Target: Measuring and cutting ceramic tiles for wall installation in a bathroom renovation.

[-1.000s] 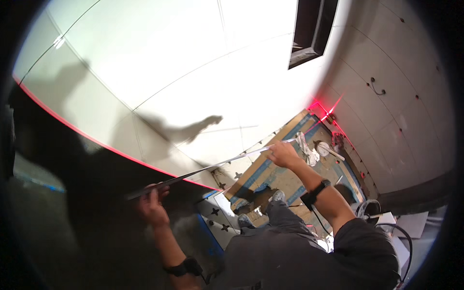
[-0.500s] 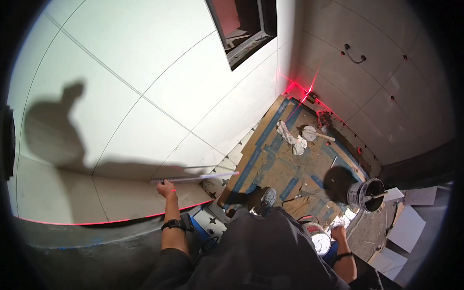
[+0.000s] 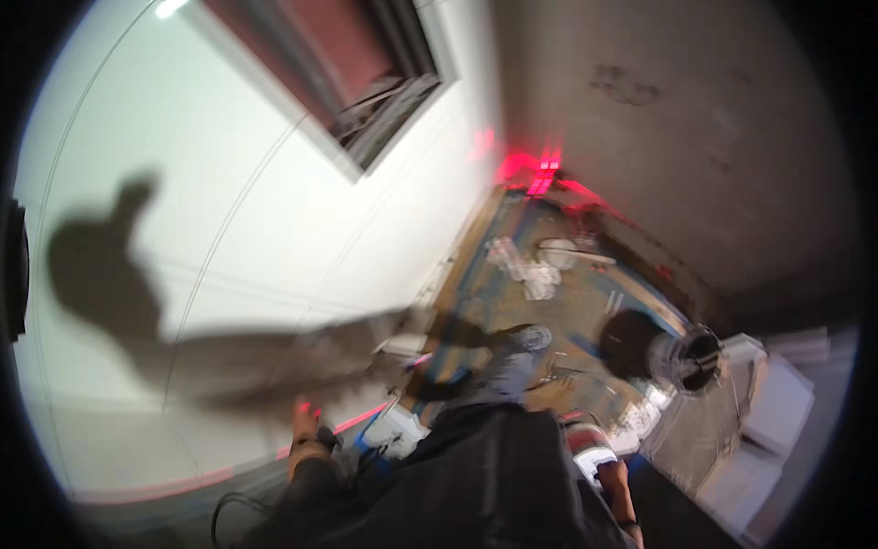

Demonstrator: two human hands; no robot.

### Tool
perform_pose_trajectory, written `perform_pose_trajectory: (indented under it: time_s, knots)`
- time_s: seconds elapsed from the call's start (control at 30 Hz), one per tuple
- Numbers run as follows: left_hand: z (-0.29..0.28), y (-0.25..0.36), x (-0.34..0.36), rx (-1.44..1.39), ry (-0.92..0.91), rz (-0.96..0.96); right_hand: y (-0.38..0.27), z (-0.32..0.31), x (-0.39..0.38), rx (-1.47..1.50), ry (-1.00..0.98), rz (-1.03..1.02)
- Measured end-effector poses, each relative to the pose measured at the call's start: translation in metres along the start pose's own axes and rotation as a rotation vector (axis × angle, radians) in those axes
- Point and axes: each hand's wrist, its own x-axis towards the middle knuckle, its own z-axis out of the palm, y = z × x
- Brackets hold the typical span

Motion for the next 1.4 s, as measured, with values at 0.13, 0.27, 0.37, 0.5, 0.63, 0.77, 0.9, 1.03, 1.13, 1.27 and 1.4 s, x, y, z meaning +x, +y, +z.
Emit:
perform_pose_trajectory:
  time_s: [0.13,0.27,0.37,0.5,0.63,0.77,0.9,1.03,1.13,1.27,1.4]
  knots:
    - [0.131,0.007,0.004,0.347,-0.722,-0.224,0.016,0.012,0.063,0.059,-0.274,0.270]
    - [0.352,0.103,0.031,0.599,-0.879,-0.354,-0.084,-0.035,0.013,0.887,-0.346,0.803]
    - [0.495,0.173,0.013,0.840,-1.283,0.063,-0.053,0.092,-0.009,1.396,-0.219,0.522]
    - [0.684,0.272,-0.108,0.844,-1.103,0.260,-0.100,-0.004,-0.062,1.205,0.015,0.912]
    - [0.827,0.310,-0.252,0.922,-1.169,0.442,-0.081,-0.055,-0.082,0.782,0.155,0.713]
    - [0.917,0.287,-0.436,1.001,-1.352,0.612,-0.026,-0.172,-0.130,1.721,0.390,0.909]
    - [0.973,0.234,-0.575,1.127,-1.612,1.016,0.117,-0.211,-0.158,1.199,0.924,0.904]
    - [0.973,0.187,-0.756,1.521,-1.769,0.854,0.221,-0.194,-0.146,0.999,1.229,1.085]
    - [0.995,0.173,-0.853,1.394,-1.801,1.093,0.267,-0.179,-0.137,1.078,1.127,1.258]
    - [1.030,0.152,-0.967,1.384,-1.773,1.050,0.292,-0.136,-0.122,1.171,0.940,1.479]
    - [1.082,0.103,-1.069,1.455,-1.774,0.733,0.299,-0.090,-0.098,1.102,0.863,1.729]
